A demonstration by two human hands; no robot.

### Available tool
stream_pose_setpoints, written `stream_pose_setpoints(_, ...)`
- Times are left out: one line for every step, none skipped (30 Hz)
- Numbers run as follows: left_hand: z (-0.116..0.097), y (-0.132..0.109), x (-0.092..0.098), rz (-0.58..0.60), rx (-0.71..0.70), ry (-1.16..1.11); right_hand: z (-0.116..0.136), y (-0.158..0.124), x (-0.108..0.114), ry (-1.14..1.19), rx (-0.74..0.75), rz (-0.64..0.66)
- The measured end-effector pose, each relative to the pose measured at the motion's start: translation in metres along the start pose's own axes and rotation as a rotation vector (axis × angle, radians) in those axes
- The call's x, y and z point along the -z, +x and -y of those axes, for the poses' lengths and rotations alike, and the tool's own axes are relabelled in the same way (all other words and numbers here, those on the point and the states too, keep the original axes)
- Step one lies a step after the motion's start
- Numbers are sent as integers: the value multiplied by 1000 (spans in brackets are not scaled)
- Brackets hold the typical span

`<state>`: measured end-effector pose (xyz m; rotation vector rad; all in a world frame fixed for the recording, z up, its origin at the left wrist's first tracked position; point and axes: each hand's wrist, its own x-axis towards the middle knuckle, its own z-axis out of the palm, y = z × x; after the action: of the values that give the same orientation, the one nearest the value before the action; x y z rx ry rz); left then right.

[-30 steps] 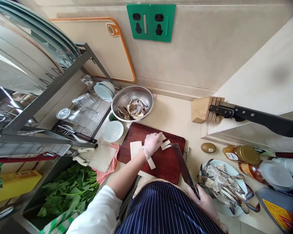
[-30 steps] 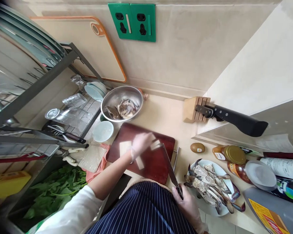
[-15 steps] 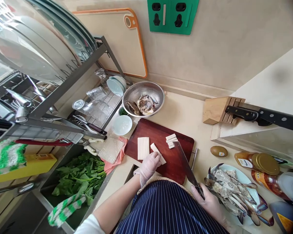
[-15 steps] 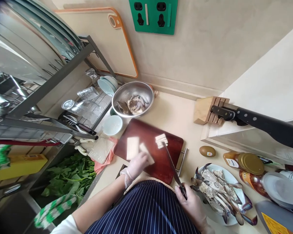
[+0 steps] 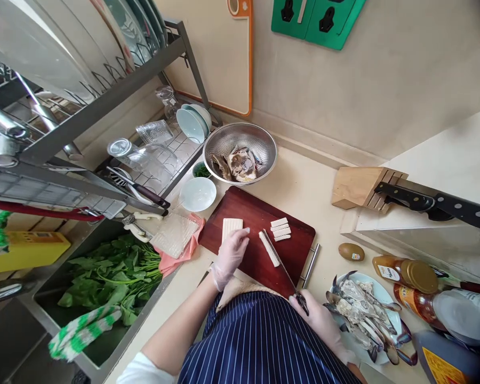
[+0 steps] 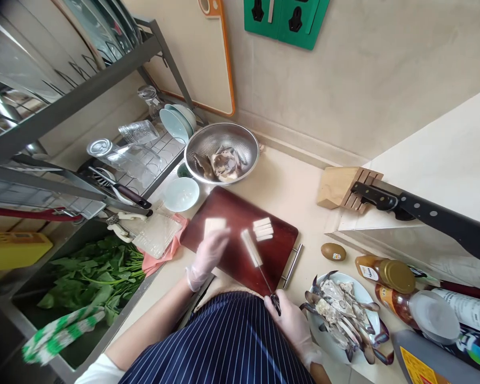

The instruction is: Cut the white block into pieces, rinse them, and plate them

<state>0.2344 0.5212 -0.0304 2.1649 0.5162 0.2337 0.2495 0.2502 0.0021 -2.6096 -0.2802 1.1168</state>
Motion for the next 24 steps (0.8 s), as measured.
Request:
stream_pose_setpoints(1,4,4,-25,23,-23,3,0,-1,-21,-10,-20)
stream_pose_setpoints(2,6,7,-38,36,-38,5,0,-3,-35,-16,-30)
stream_pose_setpoints(3,9,8,-46,38,-46,6,1,-4,-43,-18,-37)
stream_pose_setpoints(3,10,9,-49,33,-52,7,1,-4,-47,-17,-41)
stream_pose_setpoints(4,11,8,-50,24,-57,7,1,-5,-49,-14,-42)
stream_pose_setpoints(4,11,7,-55,18,-61,6,1,-5,-47,-10,-40)
stream_pose_setpoints(4,11,5,-60,15,-63,6,1,-5,-43,-6,-37)
stream_pose_setpoints(5,10,4,-63,14,-65,5,1,-5,-39,-4,-35)
stream_pose_setpoints(5,10,3,-63,14,-64,5,0,-5,-36,-4,-34)
stream_pose_setpoints(5,10,2,-61,13,-63,5,0,-4,-36,-8,-34)
stream_pose_setpoints(6,10,2,-57,9,-62,6,0,-4,-39,-15,-37)
stream_pose_setpoints(6,10,2,-50,4,-61,7,-1,-3,-45,-21,-43)
stream_pose_setpoints(6,10,2,-44,-1,-61,8,-1,-3,-53,-28,-50)
stream_pose_setpoints(5,10,2,-41,-2,-63,9,-2,-2,-58,-33,-56)
stream_pose_setpoints(5,10,2,-43,-2,-68,10,-2,-1,-60,-34,-59)
stream_pose_setpoints(5,10,3,-47,1,-76,11,-2,-1,-56,-31,-57)
stream_pose_setpoints(5,10,3,-51,3,-86,12,-2,0,-49,-27,-51)
stream_pose_setpoints(4,10,3,-56,6,-96,13,-2,1,-43,-26,-43)
stream_pose_setpoints(4,9,3,-60,9,-104,14,-3,1,-37,-29,-37)
stream_pose_setpoints(4,9,3,-59,12,-109,15,-3,2,-33,-34,-32)
stream_pose_setpoints(3,9,4,-55,14,-110,16,-3,2,-32,-40,-30)
stream_pose_setpoints(3,8,4,-53,16,-108,16,-3,1,-32,-46,-33)
stream_pose_setpoints(3,8,4,-52,16,-105,17,-3,1,-31,-49,-38)
stream_pose_setpoints(2,8,4,-53,16,-102,17,-4,0,-30,-48,-44)
